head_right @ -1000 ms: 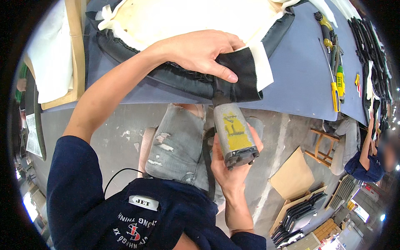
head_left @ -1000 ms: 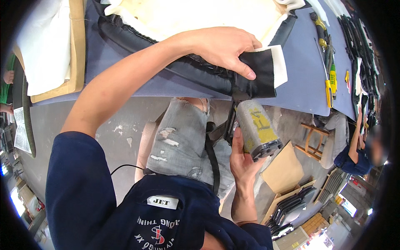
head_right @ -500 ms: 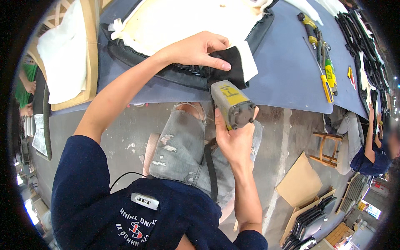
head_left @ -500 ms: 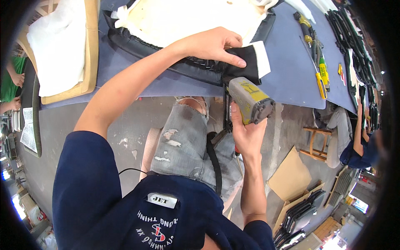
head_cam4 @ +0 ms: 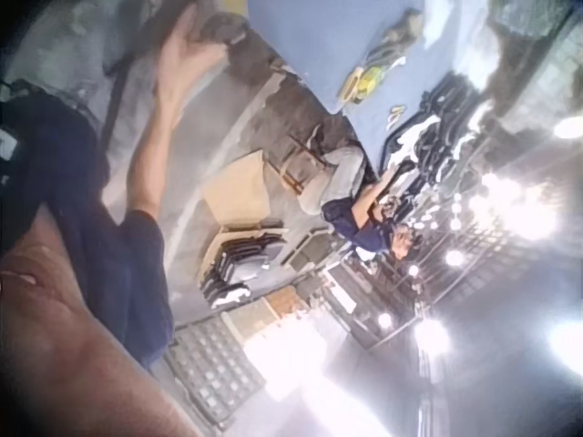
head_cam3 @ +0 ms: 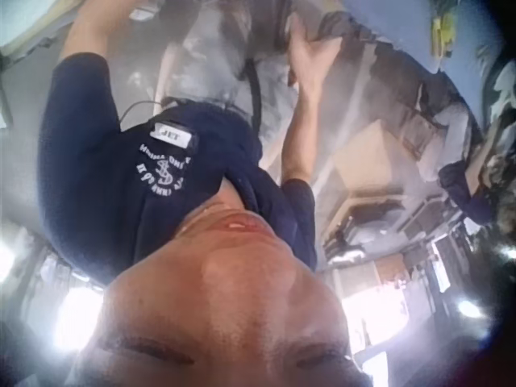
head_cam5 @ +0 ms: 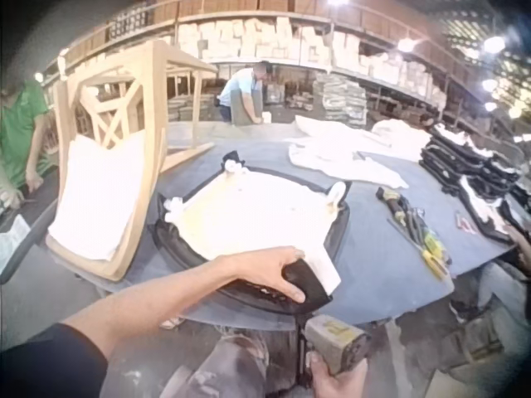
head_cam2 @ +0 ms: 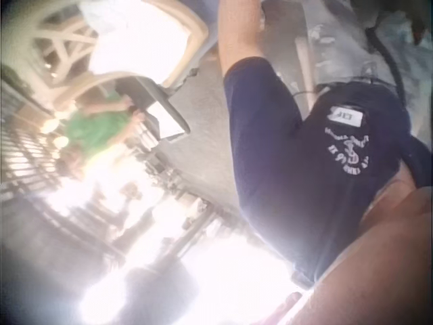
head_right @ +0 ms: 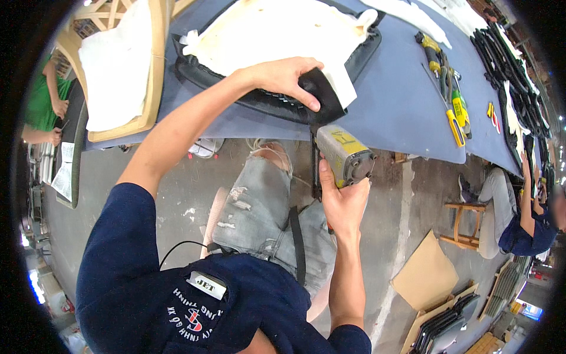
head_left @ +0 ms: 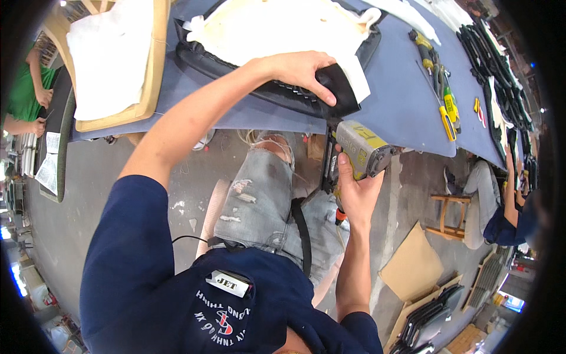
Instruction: The person staples black fabric onto a foam-covered seat base using a pneumatic staple gun. They repeatedly pull the fabric taut, apply staples along the edges, and use a screwdriver to adjust the material. The person works at a table in a workshop with other workers visible in the background.
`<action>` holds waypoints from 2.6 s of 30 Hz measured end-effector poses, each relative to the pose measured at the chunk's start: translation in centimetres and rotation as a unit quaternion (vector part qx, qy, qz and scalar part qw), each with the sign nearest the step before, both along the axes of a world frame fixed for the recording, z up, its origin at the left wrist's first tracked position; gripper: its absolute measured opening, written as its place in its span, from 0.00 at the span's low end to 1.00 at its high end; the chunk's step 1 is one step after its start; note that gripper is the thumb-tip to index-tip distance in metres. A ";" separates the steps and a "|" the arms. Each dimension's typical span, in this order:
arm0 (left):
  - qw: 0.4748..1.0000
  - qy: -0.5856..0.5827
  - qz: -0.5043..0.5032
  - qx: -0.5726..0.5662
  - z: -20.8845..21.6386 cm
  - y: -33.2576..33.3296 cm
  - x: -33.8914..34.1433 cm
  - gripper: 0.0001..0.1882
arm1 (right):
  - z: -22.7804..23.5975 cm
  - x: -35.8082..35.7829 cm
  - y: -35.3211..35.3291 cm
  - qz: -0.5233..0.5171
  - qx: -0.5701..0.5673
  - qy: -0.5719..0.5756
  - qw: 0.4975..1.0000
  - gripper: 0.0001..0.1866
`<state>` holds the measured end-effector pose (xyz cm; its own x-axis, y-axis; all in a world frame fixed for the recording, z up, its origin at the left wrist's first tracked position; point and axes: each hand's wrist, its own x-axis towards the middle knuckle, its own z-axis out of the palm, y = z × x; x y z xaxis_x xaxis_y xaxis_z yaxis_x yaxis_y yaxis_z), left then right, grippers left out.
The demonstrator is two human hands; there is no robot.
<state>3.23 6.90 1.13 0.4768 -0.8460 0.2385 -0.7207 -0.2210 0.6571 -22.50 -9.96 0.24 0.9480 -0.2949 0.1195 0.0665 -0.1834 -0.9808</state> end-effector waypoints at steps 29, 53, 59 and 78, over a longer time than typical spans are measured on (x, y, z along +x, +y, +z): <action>0.989 0.106 -0.032 -0.094 -0.4 0.7 -0.9 0.13 | 0.4 3.6 0.6 0.052 -0.186 -0.024 0.981 0.18; 0.992 -0.101 0.031 0.073 0.8 0.6 -1.7 0.41 | 0.2 -2.0 -1.0 -0.027 0.025 0.050 0.998 0.21; 0.999 0.030 -0.011 0.022 -0.6 1.1 -0.8 0.23 | -1.9 -0.8 -0.5 -0.011 -0.052 0.020 0.998 0.34; 0.992 0.112 0.047 0.032 0.2 1.1 -1.4 0.24 | -1.4 3.9 -0.3 0.066 -0.218 0.008 0.974 0.24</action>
